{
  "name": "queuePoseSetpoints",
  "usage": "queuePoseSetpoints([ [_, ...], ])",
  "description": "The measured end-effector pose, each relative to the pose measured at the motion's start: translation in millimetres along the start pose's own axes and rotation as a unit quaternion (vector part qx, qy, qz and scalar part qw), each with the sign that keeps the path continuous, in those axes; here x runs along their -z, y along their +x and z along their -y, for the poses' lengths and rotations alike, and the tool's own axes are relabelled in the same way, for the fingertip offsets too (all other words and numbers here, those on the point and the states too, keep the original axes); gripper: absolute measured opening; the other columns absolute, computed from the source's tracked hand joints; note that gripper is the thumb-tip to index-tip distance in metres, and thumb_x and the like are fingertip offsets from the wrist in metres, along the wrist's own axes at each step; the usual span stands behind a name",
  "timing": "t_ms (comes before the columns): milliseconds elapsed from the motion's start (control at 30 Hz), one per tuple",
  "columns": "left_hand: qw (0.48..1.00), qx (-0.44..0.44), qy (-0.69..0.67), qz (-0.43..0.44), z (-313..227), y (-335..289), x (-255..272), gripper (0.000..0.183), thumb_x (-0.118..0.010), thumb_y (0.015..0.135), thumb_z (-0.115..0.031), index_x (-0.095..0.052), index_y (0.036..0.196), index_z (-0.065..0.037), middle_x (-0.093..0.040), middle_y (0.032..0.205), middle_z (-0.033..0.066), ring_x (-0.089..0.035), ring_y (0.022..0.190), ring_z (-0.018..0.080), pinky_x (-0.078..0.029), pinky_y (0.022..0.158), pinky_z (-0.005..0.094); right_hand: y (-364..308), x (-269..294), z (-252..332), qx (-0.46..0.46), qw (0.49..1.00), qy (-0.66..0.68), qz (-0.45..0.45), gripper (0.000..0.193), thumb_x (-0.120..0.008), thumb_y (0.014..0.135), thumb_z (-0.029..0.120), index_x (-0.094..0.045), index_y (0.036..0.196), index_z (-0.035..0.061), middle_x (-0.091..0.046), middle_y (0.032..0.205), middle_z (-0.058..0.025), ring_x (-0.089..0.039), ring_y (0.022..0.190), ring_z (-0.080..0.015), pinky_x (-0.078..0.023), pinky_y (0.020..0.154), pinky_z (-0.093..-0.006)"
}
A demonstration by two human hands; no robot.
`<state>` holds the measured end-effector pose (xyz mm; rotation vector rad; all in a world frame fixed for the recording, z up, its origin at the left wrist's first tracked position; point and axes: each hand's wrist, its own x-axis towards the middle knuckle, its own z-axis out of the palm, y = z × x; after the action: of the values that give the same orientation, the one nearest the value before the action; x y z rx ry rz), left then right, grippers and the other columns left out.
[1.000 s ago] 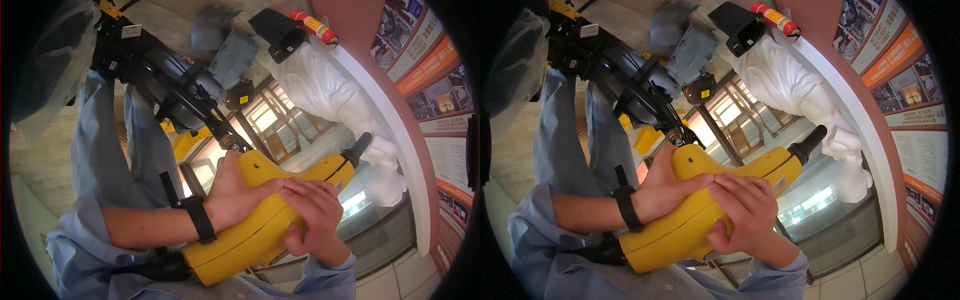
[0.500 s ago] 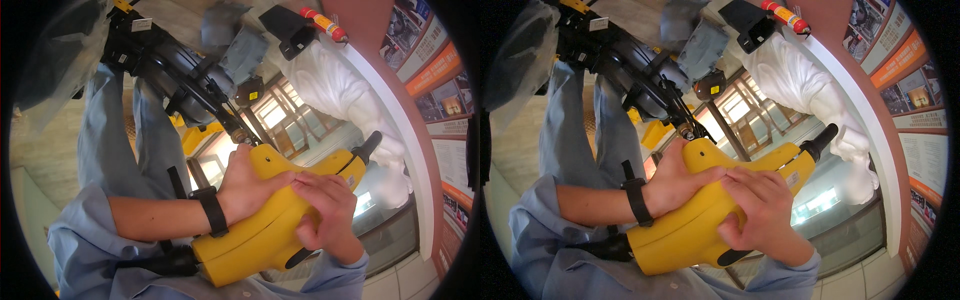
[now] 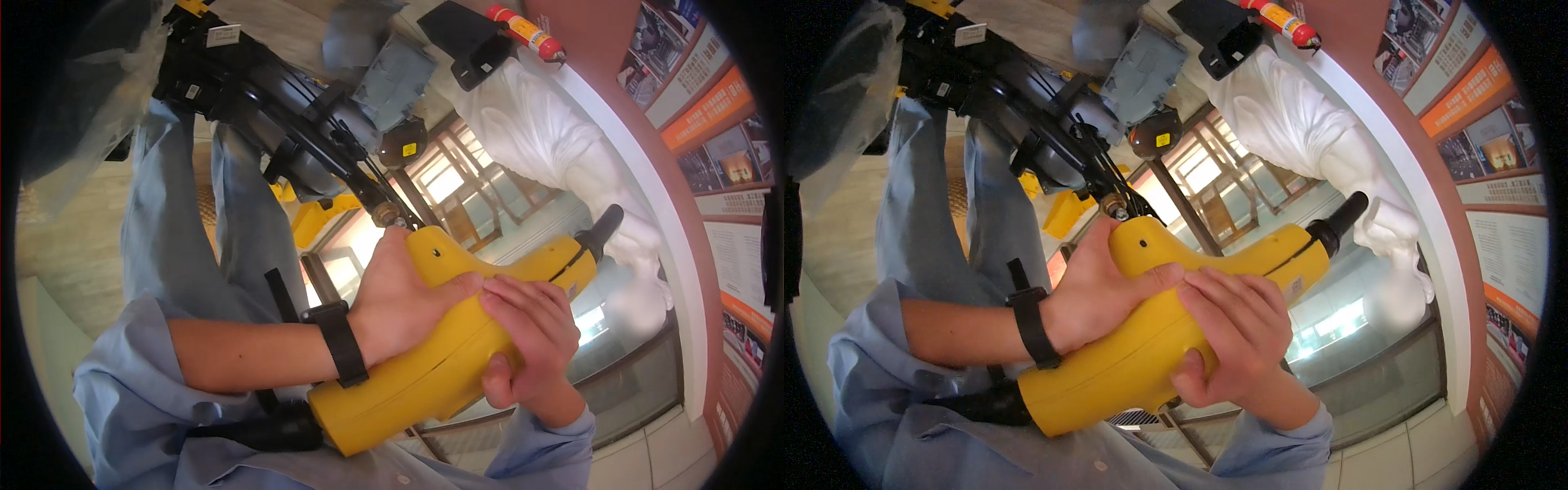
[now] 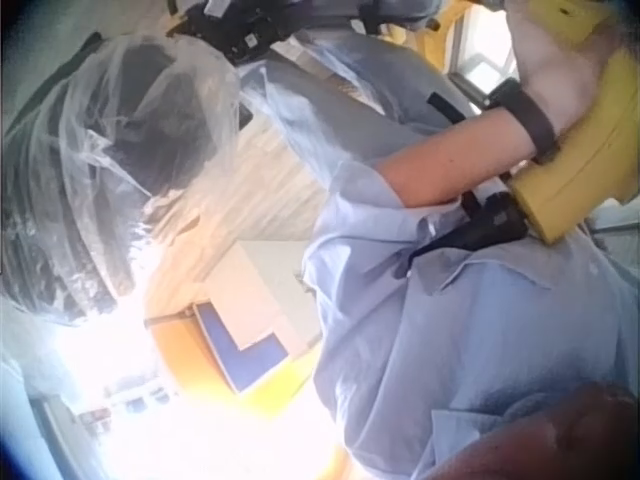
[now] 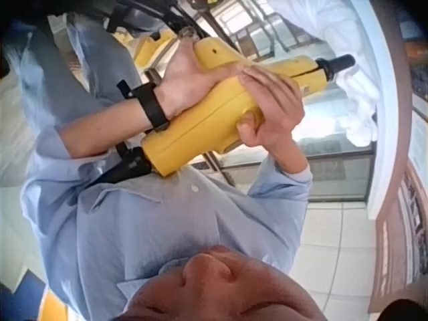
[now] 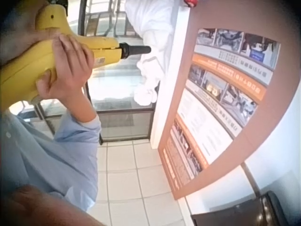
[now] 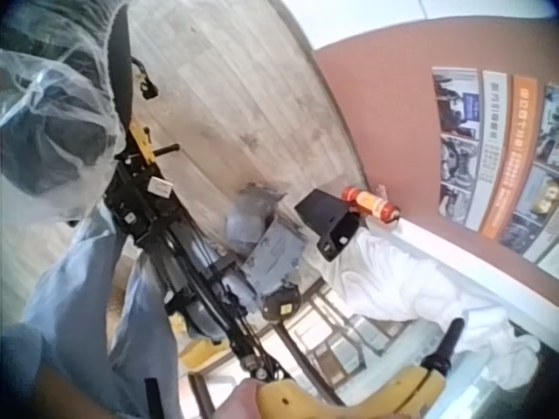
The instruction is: Assembling and installing yellow plastic fairing components onto a motorcycle using a power drill.
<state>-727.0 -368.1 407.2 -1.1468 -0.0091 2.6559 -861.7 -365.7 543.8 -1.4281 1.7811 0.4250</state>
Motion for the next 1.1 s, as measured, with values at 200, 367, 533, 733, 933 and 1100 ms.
queuePoseSetpoints([
  [200, 1.000, -0.020, 0.005, 0.012, 14, 4, 3, 0.060, -0.082, 0.081, -0.028, -0.044, 0.112, 0.007, -0.064, 0.097, 0.0172, -0.065, 0.091, 0.0217, -0.055, 0.081, 0.0349, -7, -5, 5, -0.004, 1.000, -0.007, -0.025, 0.047, -0.055, 0.063, 0.024, -0.071, 0.100, -0.0013, -0.073, 0.102, -0.0159, -0.071, 0.094, -0.0304, -0.051, 0.085, -0.0413],
  [367, 0.989, 0.081, 0.083, 0.089, 7, 5, 19, 0.092, -0.073, 0.084, -0.053, -0.033, 0.139, 0.009, -0.035, 0.140, 0.0285, -0.046, 0.127, 0.0339, -0.046, 0.102, 0.0389, -8, -8, 3, -0.014, 0.999, -0.005, -0.032, 0.049, -0.055, 0.061, 0.024, -0.071, 0.100, -0.0003, -0.072, 0.103, -0.0153, -0.071, 0.095, -0.0293, -0.051, 0.086, -0.0410],
  [533, 0.959, 0.077, 0.226, 0.152, -4, -29, 53, 0.121, -0.078, 0.077, -0.058, -0.011, 0.150, 0.011, -0.033, 0.146, 0.0304, -0.040, 0.138, 0.0349, -0.042, 0.107, 0.0363, -7, -9, 3, -0.012, 0.999, -0.002, -0.038, 0.049, -0.055, 0.060, 0.024, -0.071, 0.099, 0.0001, -0.072, 0.102, -0.0156, -0.071, 0.095, -0.0297, -0.051, 0.086, -0.0418],
  [733, 0.895, 0.144, 0.164, 0.389, -12, -41, 52, 0.124, -0.081, 0.076, -0.050, 0.000, 0.145, 0.015, -0.057, 0.127, 0.0284, -0.061, 0.115, 0.0350, -0.048, 0.098, 0.0344, -9, -7, -1, -0.008, 0.999, 0.000, -0.034, 0.047, -0.056, 0.063, 0.026, -0.070, 0.099, 0.0000, -0.072, 0.101, -0.0154, -0.071, 0.092, -0.0316, -0.051, 0.085, -0.0429],
  [933, 0.903, 0.081, 0.189, 0.377, -7, -46, 52, 0.116, -0.077, 0.082, -0.045, -0.001, 0.144, 0.017, -0.055, 0.128, 0.0295, -0.060, 0.116, 0.0353, -0.048, 0.098, 0.0341, -4, 18, -10, -0.029, 0.989, 0.140, 0.048, 0.045, -0.059, 0.075, 0.033, -0.067, 0.106, 0.0012, -0.067, 0.115, -0.0173, -0.066, 0.103, -0.0353, -0.048, 0.089, -0.0452],
  [1100, 0.911, 0.050, 0.154, 0.379, -5, -46, 51, 0.114, -0.077, 0.084, -0.041, 0.002, 0.147, 0.013, -0.047, 0.137, 0.0298, -0.053, 0.125, 0.0343, -0.044, 0.104, 0.0352, -14, 23, -85, 0.002, 0.997, -0.021, 0.080, 0.041, -0.059, 0.073, 0.029, -0.066, 0.105, 0.0045, -0.067, 0.111, -0.0134, -0.064, 0.101, -0.0343, -0.047, 0.089, -0.0473],
])
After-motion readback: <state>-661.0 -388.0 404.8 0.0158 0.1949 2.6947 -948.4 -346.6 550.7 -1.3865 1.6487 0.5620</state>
